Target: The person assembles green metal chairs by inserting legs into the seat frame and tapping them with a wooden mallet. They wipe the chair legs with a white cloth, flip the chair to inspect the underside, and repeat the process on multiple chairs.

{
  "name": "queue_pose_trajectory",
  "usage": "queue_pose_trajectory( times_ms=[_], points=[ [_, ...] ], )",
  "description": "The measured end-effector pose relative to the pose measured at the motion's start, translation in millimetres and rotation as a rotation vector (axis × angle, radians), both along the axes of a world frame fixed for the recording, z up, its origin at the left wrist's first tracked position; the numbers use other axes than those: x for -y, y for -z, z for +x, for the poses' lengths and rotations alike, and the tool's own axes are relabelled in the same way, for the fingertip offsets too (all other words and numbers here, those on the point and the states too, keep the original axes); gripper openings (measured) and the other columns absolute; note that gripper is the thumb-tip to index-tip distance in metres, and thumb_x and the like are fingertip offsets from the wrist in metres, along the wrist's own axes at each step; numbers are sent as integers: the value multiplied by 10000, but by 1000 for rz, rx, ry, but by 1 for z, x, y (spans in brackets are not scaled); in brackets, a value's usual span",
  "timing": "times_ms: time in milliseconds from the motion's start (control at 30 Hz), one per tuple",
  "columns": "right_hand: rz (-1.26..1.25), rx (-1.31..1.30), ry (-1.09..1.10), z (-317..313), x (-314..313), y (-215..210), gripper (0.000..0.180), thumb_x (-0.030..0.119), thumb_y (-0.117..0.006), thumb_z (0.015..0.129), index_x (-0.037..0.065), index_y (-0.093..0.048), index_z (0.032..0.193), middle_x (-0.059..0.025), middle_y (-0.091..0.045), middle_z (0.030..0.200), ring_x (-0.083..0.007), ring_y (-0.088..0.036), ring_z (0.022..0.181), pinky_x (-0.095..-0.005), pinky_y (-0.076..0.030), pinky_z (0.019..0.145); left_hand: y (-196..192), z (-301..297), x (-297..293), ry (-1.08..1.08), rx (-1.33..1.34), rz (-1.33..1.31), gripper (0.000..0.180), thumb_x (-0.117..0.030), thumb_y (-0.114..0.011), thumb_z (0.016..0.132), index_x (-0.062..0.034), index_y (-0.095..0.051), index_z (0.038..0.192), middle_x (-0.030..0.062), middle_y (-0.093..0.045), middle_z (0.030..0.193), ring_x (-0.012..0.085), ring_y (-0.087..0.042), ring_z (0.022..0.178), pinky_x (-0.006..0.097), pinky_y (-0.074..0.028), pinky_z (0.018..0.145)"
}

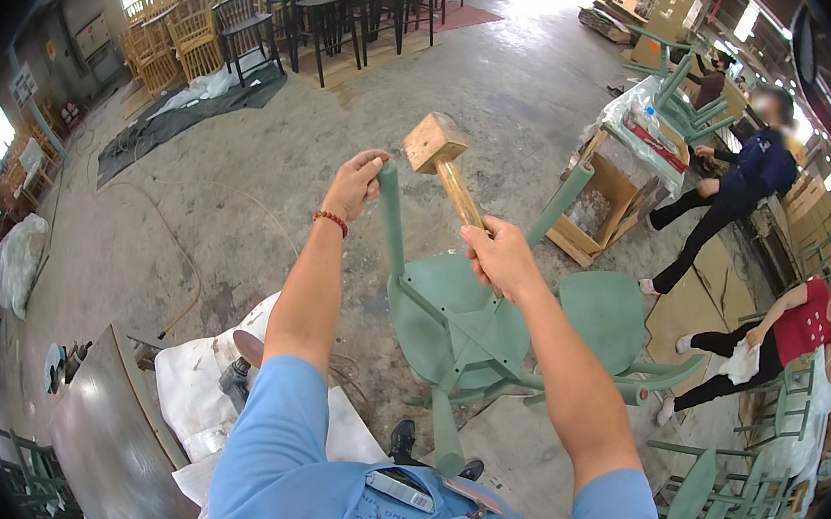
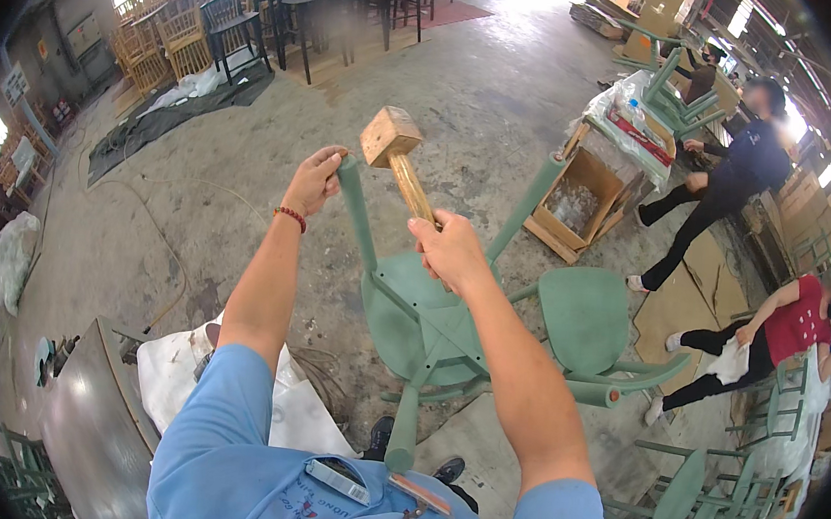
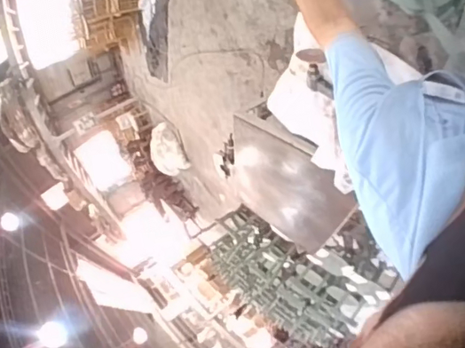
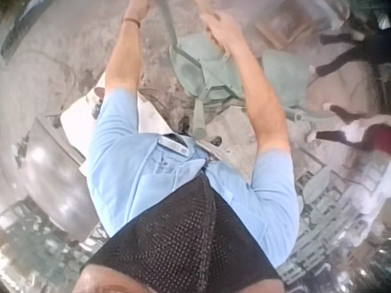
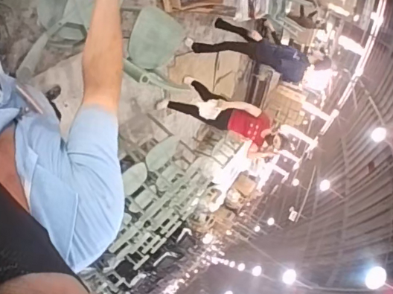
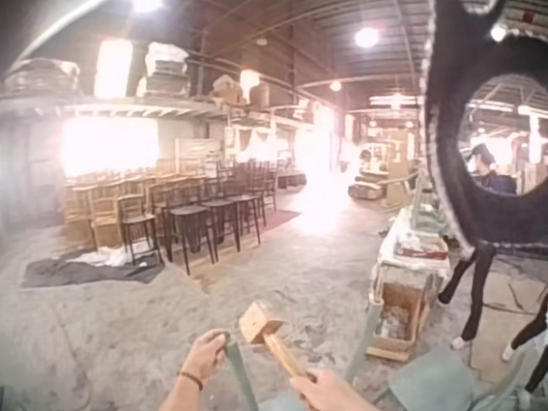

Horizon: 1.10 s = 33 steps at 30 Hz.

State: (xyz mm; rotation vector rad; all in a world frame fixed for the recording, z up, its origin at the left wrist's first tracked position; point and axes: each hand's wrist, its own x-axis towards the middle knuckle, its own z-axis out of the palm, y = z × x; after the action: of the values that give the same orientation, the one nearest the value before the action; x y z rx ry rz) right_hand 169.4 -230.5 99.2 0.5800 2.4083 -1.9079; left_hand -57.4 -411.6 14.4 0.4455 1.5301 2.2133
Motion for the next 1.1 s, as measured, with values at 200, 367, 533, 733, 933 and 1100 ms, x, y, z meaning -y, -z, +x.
queue_pose_trajectory(
  times_ms=[200,367,533,733,933,1100],
  points=[
    [311,-55,-77,-18,7,-14,260,279,-547,953,29,-611,990,-64,-540,685,-174,-530,580,-366,-442,552,3,-1,0,-1,-22,-21,326,-163,-527,1009,38,-552,1264,-20,-512,759,62,-407,530,254,-361,513],
    [607,-41,-155,-32,10,-35,261,268,-557,949,35,-634,1036,-131,-594,729,-286,-584,688,-428,-459,666,5,0,-5,-34,-10,-14,338,-159,-524,1012,34,-543,1288,-16,-536,763,67,-421,519,244,-364,507],
    [762,-79,-188,-43,13,-55,257,255,-563,948,33,-627,1061,-155,-647,775,-333,-606,710,-438,-460,673,8,-4,1,15,-56,-27,374,-157,-518,1015,30,-504,1338,-10,-553,780,62,-435,536,239,-371,508],
    [243,-769,41,-22,49,-126,345,261,-570,954,65,-610,1234,-158,-674,805,-316,-640,721,-359,-497,622,34,7,8,-79,75,203,414,-168,-506,1021,22,-454,1386,-17,-514,768,70,-437,570,259,-393,519],
    [705,-152,-160,-32,24,-12,339,328,-482,985,84,-656,1143,-190,-679,1028,-410,-637,926,-478,-495,813,58,8,14,-253,133,262,437,-113,-509,993,27,-439,1402,46,-582,901,136,-545,686,310,-472,632],
    [686,-99,-14,28,-15,22,332,319,-567,919,83,-670,1129,-206,-685,952,-390,-643,923,-466,-512,809,20,68,-6,-185,171,-171,464,-267,-409,1035,69,-496,1343,166,-561,1323,275,-536,1213,409,-424,1038]
  ],
)
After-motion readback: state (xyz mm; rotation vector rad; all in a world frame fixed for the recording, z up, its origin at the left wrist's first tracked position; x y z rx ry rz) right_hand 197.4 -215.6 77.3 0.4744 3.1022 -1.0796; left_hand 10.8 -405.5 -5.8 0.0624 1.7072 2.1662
